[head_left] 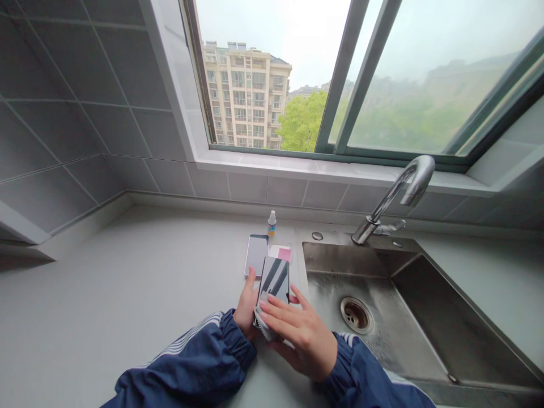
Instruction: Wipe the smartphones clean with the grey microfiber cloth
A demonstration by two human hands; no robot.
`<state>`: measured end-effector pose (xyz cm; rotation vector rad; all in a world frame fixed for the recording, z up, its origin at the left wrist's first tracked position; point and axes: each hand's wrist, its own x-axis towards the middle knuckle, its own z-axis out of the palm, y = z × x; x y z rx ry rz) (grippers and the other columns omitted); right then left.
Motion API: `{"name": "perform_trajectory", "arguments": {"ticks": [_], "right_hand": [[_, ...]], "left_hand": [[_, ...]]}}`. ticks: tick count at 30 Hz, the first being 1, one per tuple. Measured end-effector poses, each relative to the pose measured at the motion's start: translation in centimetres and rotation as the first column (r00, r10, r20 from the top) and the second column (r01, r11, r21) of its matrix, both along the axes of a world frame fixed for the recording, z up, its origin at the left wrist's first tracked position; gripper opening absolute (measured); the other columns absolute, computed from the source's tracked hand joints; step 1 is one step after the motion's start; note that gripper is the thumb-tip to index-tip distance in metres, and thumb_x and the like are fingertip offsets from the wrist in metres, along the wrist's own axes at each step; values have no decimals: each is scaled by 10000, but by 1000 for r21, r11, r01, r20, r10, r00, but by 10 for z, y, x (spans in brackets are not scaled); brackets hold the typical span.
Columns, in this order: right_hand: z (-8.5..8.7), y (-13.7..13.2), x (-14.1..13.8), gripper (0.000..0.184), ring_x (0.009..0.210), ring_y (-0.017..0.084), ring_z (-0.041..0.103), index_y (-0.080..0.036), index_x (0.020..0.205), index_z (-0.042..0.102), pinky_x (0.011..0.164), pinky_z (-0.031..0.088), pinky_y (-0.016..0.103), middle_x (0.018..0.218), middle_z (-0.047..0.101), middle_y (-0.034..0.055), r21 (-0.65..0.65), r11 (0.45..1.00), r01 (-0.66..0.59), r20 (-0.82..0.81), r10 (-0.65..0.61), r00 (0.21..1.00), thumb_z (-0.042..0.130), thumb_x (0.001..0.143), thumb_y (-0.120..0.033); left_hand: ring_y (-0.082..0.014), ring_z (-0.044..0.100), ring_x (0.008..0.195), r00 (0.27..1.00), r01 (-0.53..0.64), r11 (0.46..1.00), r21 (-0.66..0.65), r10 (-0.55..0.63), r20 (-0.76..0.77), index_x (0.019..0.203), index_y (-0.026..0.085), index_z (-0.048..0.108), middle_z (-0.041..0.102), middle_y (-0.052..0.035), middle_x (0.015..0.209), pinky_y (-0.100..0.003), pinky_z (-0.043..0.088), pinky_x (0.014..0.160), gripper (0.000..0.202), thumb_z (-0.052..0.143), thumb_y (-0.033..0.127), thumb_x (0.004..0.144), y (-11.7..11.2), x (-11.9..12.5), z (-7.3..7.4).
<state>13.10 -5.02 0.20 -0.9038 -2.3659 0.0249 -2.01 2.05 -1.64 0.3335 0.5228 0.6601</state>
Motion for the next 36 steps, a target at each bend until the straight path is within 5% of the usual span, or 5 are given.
{"name": "perform_trajectory", "arguments": {"ticks": [15,21,28,31,36], "right_hand": [[-18,2,-4,451,1336,269,553,-134,1355,559,1120,450,469,1432,581,112,83,975,207,58,-212,976,472,918,-68],[-26,7,1,442,1370,280,516,-160,1379,551,1106,470,533,1399,610,126,79,951,298,-84,-292,953,458,956,-72],[-22,22,10,537,1420,232,452,-149,1443,492,1106,511,427,1432,571,151,113,956,272,-192,-247,950,413,936,10],[-22,33,15,580,1419,241,453,-183,1465,475,1118,500,453,1440,567,132,114,947,301,-201,-275,940,412,924,17],[-24,61,23,625,1388,236,496,-202,1450,508,1132,485,454,1404,604,114,89,930,357,-193,-336,922,386,890,48]], "left_hand": [[-205,734,895,999,45,999,-19,-44,22,1137,56,666,749,-150,946,-272,570,825,648,376,613,978,-2,4,5],[-251,728,742,960,279,957,84,-278,-17,1282,122,604,715,-138,928,-381,612,616,825,338,788,875,2,-5,-4],[-288,730,825,960,277,937,214,-264,-89,1371,214,517,676,-131,1070,-446,614,661,819,284,815,866,2,-5,6],[-283,735,737,946,264,887,379,-163,-279,1372,202,518,680,-138,1047,-401,595,574,801,298,794,880,2,-4,9],[-159,605,505,775,207,597,775,383,-502,1143,129,693,665,-84,774,-270,468,457,669,359,669,936,9,-11,11]]}}
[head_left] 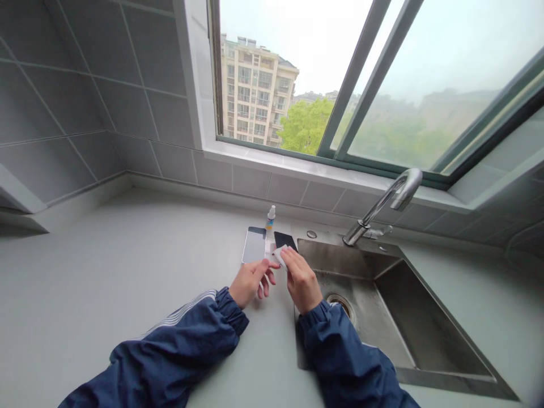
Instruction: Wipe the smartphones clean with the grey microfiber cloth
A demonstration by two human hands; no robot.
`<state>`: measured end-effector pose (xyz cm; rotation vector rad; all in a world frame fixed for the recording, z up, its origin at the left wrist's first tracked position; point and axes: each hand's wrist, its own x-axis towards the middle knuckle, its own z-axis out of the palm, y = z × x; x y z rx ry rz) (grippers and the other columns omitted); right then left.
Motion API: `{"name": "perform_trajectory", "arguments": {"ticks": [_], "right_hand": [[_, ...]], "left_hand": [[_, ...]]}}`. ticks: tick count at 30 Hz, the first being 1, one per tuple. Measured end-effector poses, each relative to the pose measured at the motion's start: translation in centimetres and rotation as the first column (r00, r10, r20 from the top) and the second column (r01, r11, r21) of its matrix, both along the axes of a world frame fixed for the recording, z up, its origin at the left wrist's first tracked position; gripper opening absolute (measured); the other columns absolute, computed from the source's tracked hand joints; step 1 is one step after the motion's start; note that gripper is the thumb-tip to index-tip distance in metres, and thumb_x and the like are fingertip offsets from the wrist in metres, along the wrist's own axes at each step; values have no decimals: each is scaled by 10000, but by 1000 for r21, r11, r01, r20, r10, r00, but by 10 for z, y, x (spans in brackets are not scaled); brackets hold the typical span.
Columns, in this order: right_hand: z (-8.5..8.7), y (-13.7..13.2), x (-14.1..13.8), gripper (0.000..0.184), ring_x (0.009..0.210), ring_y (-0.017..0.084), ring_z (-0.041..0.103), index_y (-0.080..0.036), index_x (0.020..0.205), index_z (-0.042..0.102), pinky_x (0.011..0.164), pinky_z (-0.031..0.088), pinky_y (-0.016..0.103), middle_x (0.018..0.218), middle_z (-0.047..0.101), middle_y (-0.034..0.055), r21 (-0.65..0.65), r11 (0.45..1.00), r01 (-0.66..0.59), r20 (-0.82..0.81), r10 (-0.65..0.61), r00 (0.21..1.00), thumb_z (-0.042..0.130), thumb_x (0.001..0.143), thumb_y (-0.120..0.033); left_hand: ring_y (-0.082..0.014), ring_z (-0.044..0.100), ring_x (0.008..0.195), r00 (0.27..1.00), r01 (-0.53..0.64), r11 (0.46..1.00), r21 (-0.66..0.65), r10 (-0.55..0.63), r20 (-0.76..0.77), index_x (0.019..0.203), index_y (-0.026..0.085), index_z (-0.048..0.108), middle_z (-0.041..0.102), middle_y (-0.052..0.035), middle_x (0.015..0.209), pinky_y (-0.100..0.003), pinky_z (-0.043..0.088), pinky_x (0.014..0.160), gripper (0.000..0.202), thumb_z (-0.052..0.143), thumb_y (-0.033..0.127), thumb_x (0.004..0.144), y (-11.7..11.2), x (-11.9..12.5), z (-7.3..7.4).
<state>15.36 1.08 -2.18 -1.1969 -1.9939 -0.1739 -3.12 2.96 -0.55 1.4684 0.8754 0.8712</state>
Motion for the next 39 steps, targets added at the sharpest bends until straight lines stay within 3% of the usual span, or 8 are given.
{"name": "perform_trajectory", "arguments": {"ticks": [3,8,14,20,25,31,36,39], "right_hand": [[-3,17,0,590,1390,242,493,-182,1407,560,1149,465,440,1405,605,118,-32,999,13,16,-13,1000,406,885,46],[-13,32,-6,598,1445,255,412,-173,1387,576,1158,451,458,1379,627,114,-90,996,21,55,-16,998,416,865,70],[-28,33,-10,610,1457,259,390,-191,1418,532,1164,440,468,1429,584,111,-143,990,1,104,14,994,479,861,52],[-32,27,-9,575,1437,259,426,-188,1373,565,1160,438,453,1431,583,118,-191,981,18,149,11,989,544,844,36],[-25,15,-9,554,1404,283,474,-225,1315,607,1116,442,548,1424,593,107,-233,972,38,170,2,986,519,842,50],[-25,9,-5,523,1395,301,482,-223,1287,632,1076,466,567,1413,602,104,-268,962,48,145,-9,989,484,846,17],[-29,7,-4,496,1428,358,420,-219,1300,628,1069,446,626,1444,574,87,-301,952,49,115,-15,993,458,878,-20],[-30,7,0,508,1436,363,406,-244,1316,621,1067,438,649,1450,569,72,-311,950,40,100,-9,995,453,883,-38]], "left_hand": [[-152,607,672,977,-200,962,187,211,-40,956,182,746,675,-50,784,-251,485,642,415,532,536,914,11,-11,2],[-156,540,694,871,-414,824,385,482,-96,854,210,730,680,-24,809,-264,437,670,280,546,414,909,31,-26,0],[-156,564,715,822,-437,756,487,556,-125,910,204,695,680,-19,854,-274,449,678,210,552,358,911,40,-28,-9],[-200,573,831,795,-397,712,580,583,-171,953,203,676,647,-41,883,-346,470,835,149,562,263,880,37,-24,-15],[-253,576,1062,786,-341,742,577,562,-259,1149,184,625,620,-107,1148,-409,454,986,304,594,286,864,38,-23,-24],[-321,523,1259,759,-312,825,470,515,-399,1451,117,389,509,-206,1356,-463,399,1077,723,659,374,832,54,-17,-19],[-346,555,1209,744,-335,882,331,464,-482,1496,113,345,517,-237,1337,-464,394,1055,947,808,314,695,76,-16,-7],[-322,590,1127,766,-361,900,245,436,-473,1516,114,333,604,-189,1197,-432,414,1025,1063,870,317,621,83,-24,-2]]}}
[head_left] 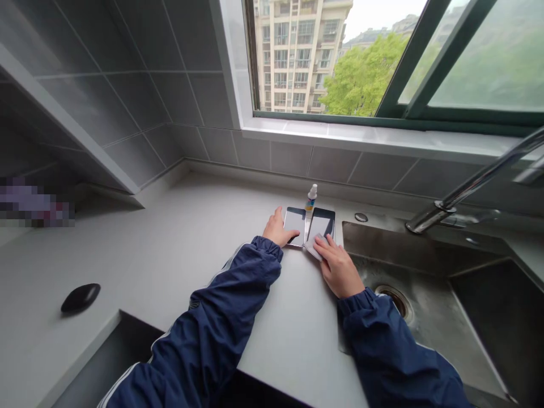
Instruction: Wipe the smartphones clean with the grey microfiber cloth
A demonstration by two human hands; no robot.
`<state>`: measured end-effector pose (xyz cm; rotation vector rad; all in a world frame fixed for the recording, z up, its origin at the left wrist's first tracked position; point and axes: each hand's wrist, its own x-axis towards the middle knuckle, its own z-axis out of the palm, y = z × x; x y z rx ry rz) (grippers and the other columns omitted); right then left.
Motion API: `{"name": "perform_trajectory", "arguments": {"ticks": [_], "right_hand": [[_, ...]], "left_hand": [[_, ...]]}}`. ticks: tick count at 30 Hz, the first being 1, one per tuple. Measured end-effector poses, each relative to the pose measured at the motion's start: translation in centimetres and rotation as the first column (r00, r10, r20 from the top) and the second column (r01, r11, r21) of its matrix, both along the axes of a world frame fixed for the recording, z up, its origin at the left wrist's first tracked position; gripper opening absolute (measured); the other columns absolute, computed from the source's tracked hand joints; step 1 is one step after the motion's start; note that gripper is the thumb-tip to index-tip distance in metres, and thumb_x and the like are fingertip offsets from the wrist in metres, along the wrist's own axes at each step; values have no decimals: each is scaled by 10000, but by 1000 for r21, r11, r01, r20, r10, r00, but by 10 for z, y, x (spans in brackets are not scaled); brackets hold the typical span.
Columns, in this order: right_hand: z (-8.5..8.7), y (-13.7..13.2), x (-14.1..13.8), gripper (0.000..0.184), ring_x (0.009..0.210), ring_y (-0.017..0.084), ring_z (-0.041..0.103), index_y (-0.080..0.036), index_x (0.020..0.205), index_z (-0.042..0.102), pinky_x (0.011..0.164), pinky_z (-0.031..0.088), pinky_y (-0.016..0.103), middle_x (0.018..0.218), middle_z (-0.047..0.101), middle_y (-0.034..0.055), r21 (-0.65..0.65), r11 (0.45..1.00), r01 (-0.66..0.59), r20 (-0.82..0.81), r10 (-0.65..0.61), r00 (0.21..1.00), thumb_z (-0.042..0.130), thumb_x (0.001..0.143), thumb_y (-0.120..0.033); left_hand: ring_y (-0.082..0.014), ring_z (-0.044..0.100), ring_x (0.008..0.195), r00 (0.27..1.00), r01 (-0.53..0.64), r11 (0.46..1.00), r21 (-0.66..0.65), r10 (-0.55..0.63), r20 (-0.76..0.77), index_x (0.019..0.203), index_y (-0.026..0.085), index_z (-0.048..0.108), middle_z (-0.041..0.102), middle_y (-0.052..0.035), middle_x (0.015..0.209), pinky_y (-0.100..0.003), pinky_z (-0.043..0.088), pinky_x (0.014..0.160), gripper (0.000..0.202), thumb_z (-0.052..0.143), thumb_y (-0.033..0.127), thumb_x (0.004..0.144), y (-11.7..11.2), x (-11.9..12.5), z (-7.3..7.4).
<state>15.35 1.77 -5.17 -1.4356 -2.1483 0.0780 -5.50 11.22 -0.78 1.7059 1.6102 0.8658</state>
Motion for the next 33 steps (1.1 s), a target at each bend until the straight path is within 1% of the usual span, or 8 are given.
{"name": "perform_trajectory", "arguments": {"ticks": [4,8,15,21,25,27,29,33], "right_hand": [[-1,0,5,523,1441,358,399,-265,1341,606,1071,432,652,1445,574,62,7,1000,-10,-11,10,1000,457,885,-58],[-3,-1,6,548,1456,353,371,-256,1365,586,1080,413,665,1462,554,74,4,1000,-21,-28,21,999,445,875,-56],[-1,-3,5,529,1457,367,357,-242,1338,606,1084,378,696,1458,557,77,-22,999,-36,-130,33,991,425,877,-54],[2,-4,2,479,1457,343,365,-245,1313,634,1145,315,685,1425,588,66,-33,998,-49,-338,35,941,458,891,-103],[11,-9,-2,415,1432,292,423,-233,1282,671,1200,328,558,1369,639,63,-54,998,-43,-532,7,847,498,912,-161],[19,-14,-5,394,1400,276,472,-222,1288,673,1198,359,493,1363,643,67,-88,996,-18,-628,-41,777,511,929,-200],[26,-19,-7,371,1336,281,549,-223,1275,685,1180,390,466,1406,605,74,-146,989,7,-709,-109,696,532,938,-245],[33,-27,-9,321,1165,296,682,-211,1172,742,1069,510,475,1185,744,74,-269,963,9,-830,-236,505,633,896,-337]], "left_hand": [[-286,617,1064,989,-19,998,-68,28,142,1530,179,340,646,-112,1092,-413,423,1013,1117,905,327,578,0,-14,0],[-274,657,1017,935,56,986,-159,4,354,1530,163,349,686,-121,1084,-433,464,998,1128,920,276,564,1,-21,-8],[-273,709,936,731,242,911,-333,54,680,1415,93,500,719,-176,1135,-422,578,847,966,921,298,569,-6,-22,-21],[-266,716,935,539,268,903,-336,148,829,1452,165,485,625,-162,1346,-383,611,732,874,845,329,673,-23,-23,-13],[-206,719,923,394,304,900,-312,179,901,1377,139,566,712,-107,1185,-280,590,773,600,679,274,804,-36,-22,-5],[-178,721,873,330,338,884,-323,210,920,1394,123,541,718,-104,1179,-244,585,725,595,611,215,810,-43,-21,-1],[-176,721,841,283,407,848,-341,238,929,1402,87,525,702,-129,1229,-244,588,686,608,566,187,804,-49,-20,3],[-231,710,725,259,577,714,-396,299,918,1399,-45,481,687,-237,1220,-376,605,597,655,482,167,779,-53,-16,3]]}}
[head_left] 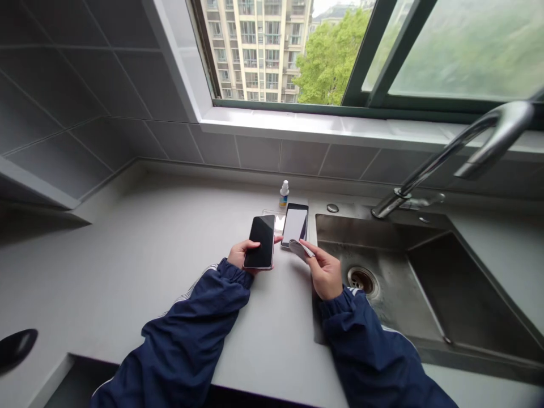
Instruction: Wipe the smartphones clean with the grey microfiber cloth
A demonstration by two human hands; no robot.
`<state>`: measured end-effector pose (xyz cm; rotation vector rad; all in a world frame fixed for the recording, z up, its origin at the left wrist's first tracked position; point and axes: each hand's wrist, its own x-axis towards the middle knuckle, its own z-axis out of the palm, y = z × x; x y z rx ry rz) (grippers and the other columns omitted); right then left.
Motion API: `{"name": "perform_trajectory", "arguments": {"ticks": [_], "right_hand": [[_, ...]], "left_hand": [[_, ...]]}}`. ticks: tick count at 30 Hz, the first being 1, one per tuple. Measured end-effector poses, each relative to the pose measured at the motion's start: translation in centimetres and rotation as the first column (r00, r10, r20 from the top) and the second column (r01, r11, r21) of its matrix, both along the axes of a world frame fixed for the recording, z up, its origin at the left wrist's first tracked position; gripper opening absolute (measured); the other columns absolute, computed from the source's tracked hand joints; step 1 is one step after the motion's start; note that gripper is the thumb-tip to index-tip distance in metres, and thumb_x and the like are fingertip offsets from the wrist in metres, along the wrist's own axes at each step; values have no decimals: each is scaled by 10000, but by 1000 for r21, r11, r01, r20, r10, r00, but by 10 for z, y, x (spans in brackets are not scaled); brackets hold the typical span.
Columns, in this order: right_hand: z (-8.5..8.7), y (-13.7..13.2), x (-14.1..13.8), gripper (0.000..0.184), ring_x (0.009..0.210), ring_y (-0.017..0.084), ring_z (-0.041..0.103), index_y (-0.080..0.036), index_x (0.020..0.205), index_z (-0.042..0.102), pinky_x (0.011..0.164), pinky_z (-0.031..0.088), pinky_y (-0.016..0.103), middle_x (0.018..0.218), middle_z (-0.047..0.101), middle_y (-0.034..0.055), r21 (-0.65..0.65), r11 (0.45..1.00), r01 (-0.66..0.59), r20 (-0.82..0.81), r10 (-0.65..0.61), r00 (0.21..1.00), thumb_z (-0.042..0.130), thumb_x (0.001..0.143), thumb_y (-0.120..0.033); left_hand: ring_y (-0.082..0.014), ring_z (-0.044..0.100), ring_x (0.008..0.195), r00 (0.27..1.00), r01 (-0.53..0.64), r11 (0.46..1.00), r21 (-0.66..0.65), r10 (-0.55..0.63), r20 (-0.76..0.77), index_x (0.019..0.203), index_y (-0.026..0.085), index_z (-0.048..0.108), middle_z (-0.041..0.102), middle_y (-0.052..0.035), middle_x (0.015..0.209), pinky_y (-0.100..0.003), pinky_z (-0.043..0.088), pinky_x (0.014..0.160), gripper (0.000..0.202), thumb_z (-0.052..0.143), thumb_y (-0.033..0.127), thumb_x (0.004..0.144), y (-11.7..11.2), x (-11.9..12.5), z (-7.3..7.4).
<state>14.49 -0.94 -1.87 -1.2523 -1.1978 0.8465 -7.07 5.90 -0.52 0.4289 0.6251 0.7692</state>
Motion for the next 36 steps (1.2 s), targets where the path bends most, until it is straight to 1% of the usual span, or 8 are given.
{"name": "perform_trajectory", "arguments": {"ticks": [6,9,13,15,18,22,28,36], "right_hand": [[2,-4,7,353,986,315,755,-148,1167,726,826,642,494,1089,767,140,-168,983,-69,-334,9,942,610,924,-376],[7,-4,10,343,1068,304,729,-164,1177,718,915,611,508,1158,747,131,-175,982,-71,-420,-9,908,592,938,-375],[11,-5,6,354,1182,292,673,-185,1237,690,1081,492,542,1242,717,101,-133,991,24,-417,-78,906,582,956,-373],[10,-7,2,367,1314,276,575,-210,1295,662,1186,372,515,1351,654,75,-70,996,51,-317,-71,946,595,956,-333],[4,-10,-4,422,1457,259,394,-219,1398,577,1237,282,484,1518,490,63,119,987,-105,173,83,981,532,979,-235],[1,-16,-12,487,1519,287,234,-146,1497,432,1212,274,572,1583,369,122,156,941,-300,704,107,702,422,1014,-203],[13,-43,-22,548,1528,339,172,-42,1457,455,1223,222,590,1566,385,175,120,879,-461,888,112,446,501,992,-329],[25,-71,-18,573,1529,311,201,-101,1503,401,1240,32,614,1596,353,119,-3,831,-556,951,174,256,490,991,-343]], "left_hand": [[-333,715,888,994,26,999,-47,-21,103,1301,22,579,708,-235,1144,-526,598,727,574,377,429,949,-6,12,-1],[-392,708,942,980,93,994,-50,-82,180,1243,68,632,689,-227,1177,-585,564,789,747,252,645,958,-10,15,1],[-361,717,834,957,213,977,-24,-204,204,1234,56,642,668,-237,1195,-580,555,780,891,133,723,933,-18,22,0],[-358,716,814,949,253,967,5,-249,195,1242,42,636,669,-252,1177,-555,561,748,918,115,730,929,-24,26,-2],[-344,720,851,950,255,967,8,-252,187,1362,87,566,688,-235,1149,-515,566,755,885,118,722,937,-30,32,-4],[-306,697,1028,974,141,988,-59,-128,184,1485,142,448,699,-183,1164,-463,524,931,804,97,656,975,-30,36,0],[-335,663,1103,987,2,998,-58,7,159,1457,76,471,682,-215,1198,-457,495,978,982,55,768,899,-30,33,2],[-351,704,919,970,156,988,1,-153,187,1327,51,579,682,-253,1166,-473,547,804,1009,147,833,859,-29,27,-1]]}}
